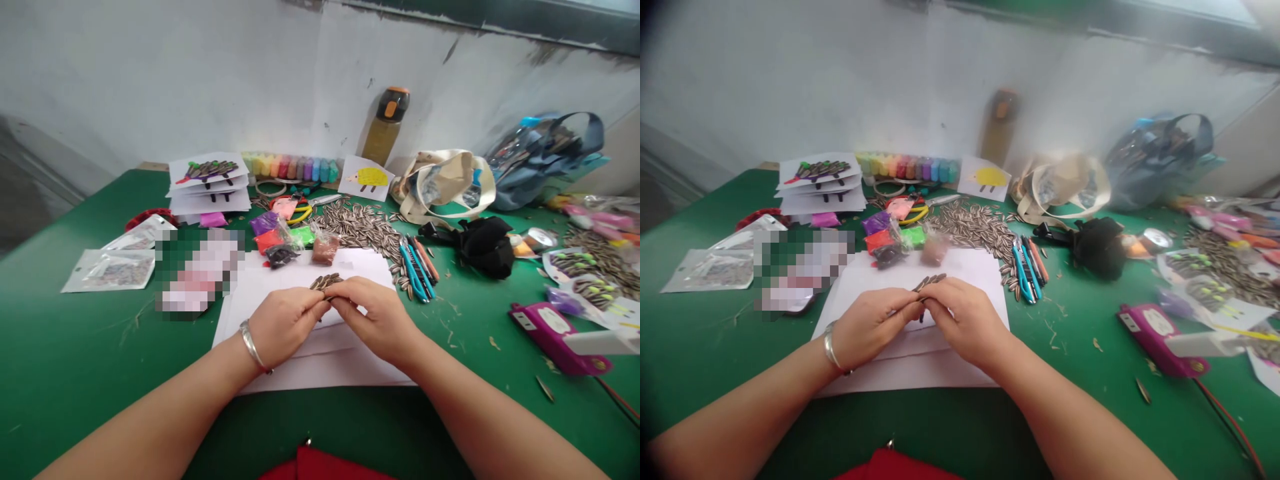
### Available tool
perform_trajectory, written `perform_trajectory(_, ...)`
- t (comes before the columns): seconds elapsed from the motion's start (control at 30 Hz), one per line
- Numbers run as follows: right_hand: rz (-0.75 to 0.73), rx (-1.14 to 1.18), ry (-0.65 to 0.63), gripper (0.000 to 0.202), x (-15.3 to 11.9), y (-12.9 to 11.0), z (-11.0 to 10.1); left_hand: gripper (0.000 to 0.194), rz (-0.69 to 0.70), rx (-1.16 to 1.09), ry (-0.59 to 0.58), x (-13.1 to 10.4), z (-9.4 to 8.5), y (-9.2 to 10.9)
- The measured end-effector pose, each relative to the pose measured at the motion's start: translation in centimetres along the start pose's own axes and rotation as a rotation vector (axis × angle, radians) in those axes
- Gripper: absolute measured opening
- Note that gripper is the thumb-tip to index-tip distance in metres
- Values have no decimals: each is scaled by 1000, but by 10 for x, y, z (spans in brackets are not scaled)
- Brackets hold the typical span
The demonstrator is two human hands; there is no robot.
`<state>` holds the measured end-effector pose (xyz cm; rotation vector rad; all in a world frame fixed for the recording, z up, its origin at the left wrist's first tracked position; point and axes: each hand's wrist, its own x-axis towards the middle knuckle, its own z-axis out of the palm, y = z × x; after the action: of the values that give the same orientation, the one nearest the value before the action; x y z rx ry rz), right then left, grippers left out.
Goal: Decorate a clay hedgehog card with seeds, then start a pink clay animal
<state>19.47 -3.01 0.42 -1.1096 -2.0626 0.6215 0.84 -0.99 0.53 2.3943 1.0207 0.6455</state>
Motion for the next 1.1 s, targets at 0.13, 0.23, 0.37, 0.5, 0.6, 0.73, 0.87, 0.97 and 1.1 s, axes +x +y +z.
perform_trajectory(0.13,140,117,17,18,1,0,3,29,-36,-11,-37,0,-3,2)
perform_trajectory(0.23,179,162,2,17,2,-2,3,32,-46,9,-55,0,-4,3)
perform_trajectory(0.37,241,170,23,15,2,1,-4,33,-17,31,-23,-1,-5,2)
perform_trajectory(0.5,254,-38,68,15,2,12,-14,27,10,101,101,-2,-6,-4)
perform_trajectory(0.6,202,-227,1,14,1,17,-15,20,60,147,176,-2,-5,-9)
perform_trajectory(0.73,165,-376,-84,15,0,18,-9,20,142,197,169,0,0,-11)
perform_trajectory(0.87,185,-472,-126,17,-1,18,-6,23,126,230,128,0,6,-12)
perform_trajectory(0.97,189,-512,-137,19,0,18,-6,23,106,256,108,0,9,-13)
perform_trajectory(1.1,193,-545,-153,22,1,17,-3,22,106,296,102,1,10,-15)
